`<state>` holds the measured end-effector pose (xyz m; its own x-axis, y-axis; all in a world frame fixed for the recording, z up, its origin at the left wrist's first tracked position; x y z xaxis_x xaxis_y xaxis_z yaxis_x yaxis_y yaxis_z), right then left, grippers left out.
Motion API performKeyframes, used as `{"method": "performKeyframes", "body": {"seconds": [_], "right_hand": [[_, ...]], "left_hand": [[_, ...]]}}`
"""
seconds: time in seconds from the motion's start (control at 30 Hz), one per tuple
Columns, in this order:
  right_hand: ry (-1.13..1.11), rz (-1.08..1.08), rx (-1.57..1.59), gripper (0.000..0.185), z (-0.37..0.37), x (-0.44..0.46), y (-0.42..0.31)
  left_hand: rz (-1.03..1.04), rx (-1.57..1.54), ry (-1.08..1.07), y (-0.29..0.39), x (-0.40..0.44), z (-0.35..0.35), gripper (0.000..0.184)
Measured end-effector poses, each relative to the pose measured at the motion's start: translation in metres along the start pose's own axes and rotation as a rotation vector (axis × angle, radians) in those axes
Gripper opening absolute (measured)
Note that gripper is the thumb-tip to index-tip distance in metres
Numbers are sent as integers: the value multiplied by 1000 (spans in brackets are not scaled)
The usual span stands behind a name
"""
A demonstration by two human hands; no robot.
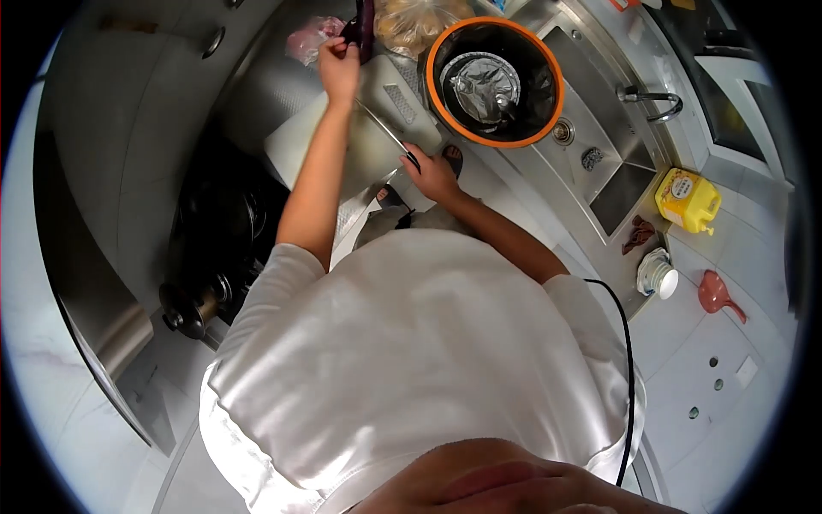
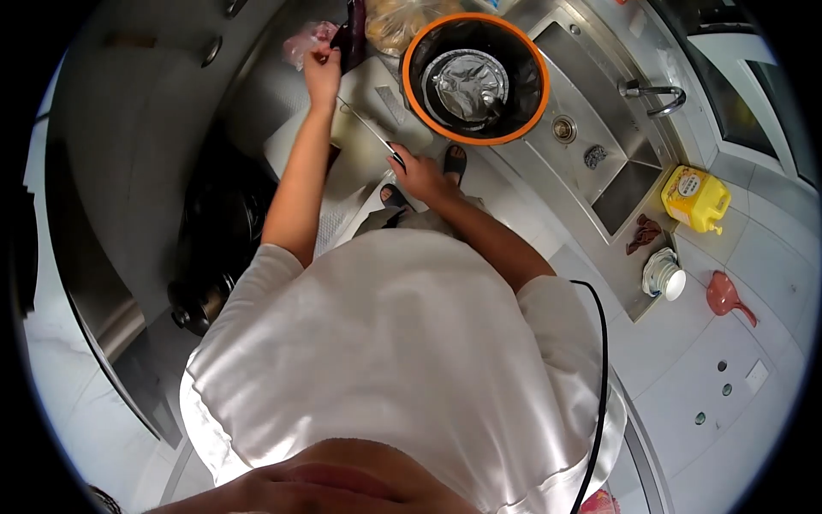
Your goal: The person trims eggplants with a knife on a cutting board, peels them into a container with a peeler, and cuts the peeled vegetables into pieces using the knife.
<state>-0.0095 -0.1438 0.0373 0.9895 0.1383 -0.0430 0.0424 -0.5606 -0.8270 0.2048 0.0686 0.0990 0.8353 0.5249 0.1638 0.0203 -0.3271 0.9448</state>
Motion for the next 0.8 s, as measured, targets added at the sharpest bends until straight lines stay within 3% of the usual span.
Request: {"method": "performKeyframes", "body": {"seconds": [0.03,0.13,0.23,0.27,0.33,0.47,0.5,0.73,0.8], "right_hand": [[14,1,2,39,-4,1,1],[22,35,0,39,-10,2,4],[13,80,-9,39,-13,3,9],[15,98,-12,39,-14,3,10],[18,71,-31,40,-19,8,8],[39,33,-42,40,-20,2,14],[53,25,-44,40,-21,3,14],[105,-74,-78,39,-27,12,-14],[60,-67,-40,39,-16,15,-17]], "left_hand": [[-115,167,-60,-65,25,12,42],[-130,650,-206,-154,51,28,68],[-305,934,-192,-164,30,15,91],[-300,929,-187,-159,32,14,91],[-76,905,-267,-149,40,27,78],[-73,759,-186,-137,43,10,68],[78,700,-142,-119,40,0,67],[125,544,-87,-93,-36,-132,64],[168,555,-175,-103,-61,-154,64]]}}
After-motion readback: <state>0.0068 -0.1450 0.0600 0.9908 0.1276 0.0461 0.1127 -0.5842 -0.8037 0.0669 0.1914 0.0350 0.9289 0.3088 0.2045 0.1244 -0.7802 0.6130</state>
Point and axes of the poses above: each hand's wrist, its own x-axis towards the middle knuckle, its own z-axis out of the palm, y = z × x, the point moved 9 cm from there along x, towards the middle knuckle, and after that the axes turned 6 degrees about y, right-handed, at the moved point
